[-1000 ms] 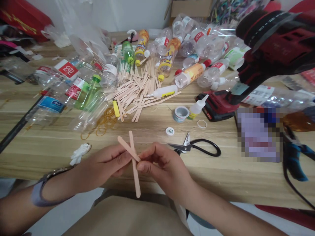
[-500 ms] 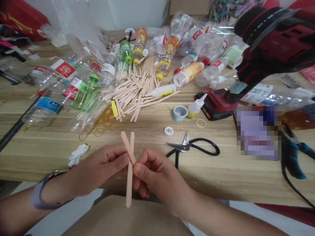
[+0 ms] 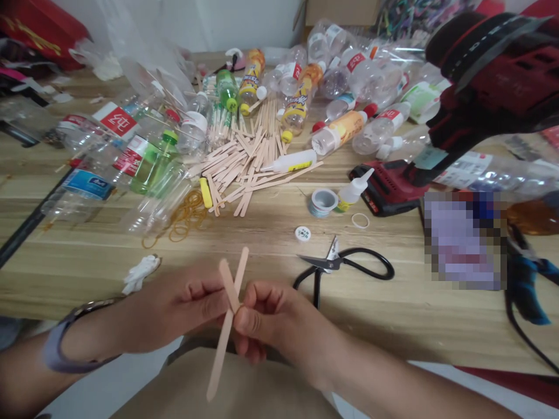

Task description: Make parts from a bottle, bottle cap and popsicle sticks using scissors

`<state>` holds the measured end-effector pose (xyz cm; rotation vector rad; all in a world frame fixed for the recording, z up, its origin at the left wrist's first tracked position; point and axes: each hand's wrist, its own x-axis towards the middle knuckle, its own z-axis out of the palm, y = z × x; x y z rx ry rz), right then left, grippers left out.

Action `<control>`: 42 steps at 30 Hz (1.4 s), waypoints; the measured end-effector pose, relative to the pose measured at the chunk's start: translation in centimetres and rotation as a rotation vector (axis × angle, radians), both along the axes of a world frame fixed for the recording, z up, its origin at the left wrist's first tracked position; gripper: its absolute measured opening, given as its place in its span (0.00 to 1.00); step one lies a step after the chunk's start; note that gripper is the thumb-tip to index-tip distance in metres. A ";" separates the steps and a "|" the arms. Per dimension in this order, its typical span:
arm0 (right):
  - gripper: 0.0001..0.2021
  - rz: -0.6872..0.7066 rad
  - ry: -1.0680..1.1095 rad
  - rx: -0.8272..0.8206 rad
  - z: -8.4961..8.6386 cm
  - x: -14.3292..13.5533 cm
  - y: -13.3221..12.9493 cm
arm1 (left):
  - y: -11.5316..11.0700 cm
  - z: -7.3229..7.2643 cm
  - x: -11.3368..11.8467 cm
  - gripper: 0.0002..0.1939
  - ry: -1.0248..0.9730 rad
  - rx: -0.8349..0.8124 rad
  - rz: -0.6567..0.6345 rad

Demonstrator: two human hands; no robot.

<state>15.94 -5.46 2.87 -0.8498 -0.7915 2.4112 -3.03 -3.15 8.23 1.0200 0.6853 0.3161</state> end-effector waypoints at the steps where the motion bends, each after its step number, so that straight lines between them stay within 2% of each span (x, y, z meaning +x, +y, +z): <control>1: 0.26 0.035 -0.019 0.001 0.1 0.1 0.1 | -0.1 0.0 -0.1 0.23 0.022 -0.002 -0.025; 5: 0.25 0.214 -0.140 0.101 0.9 1.1 2.3 | -0.2 -0.6 -0.2 0.22 0.112 -0.102 -0.037; 7: 0.25 0.253 -0.167 0.129 1.0 1.4 3.0 | 0.0 -0.7 -0.1 0.23 0.136 -0.075 -0.039; 11: 0.26 0.083 -0.054 0.108 0.5 0.7 2.1 | 0.4 0.1 0.1 0.24 0.101 0.168 -0.034; 15: 0.20 -0.026 0.122 0.138 0.1 0.0 0.8 | 0.4 1.7 -0.6 0.22 0.226 0.479 -0.036; 18: 0.13 -0.062 0.196 0.212 0.7 -0.1 0.7 | -0.1 2.7 -0.9 0.22 0.228 0.584 -0.067; 22: 0.09 -0.091 0.278 0.171 1.7 -0.7 0.7 | -1.0 3.8 -0.5 0.22 0.391 0.741 0.018; 29: 0.09 -0.076 0.342 0.177 3.0 -1.8 0.9 | -2.0 5.0 -0.4 0.19 0.655 1.029 0.096; 34: 0.07 -0.031 0.438 0.205 3.0 -1.8 1.2 | -2.3 4.9 0.0 0.22 0.651 0.986 0.091; 42: 0.11 -0.053 0.339 0.233 2.0 -1.4 1.7 | -2.3 4.2 1.0 0.24 0.632 0.869 0.132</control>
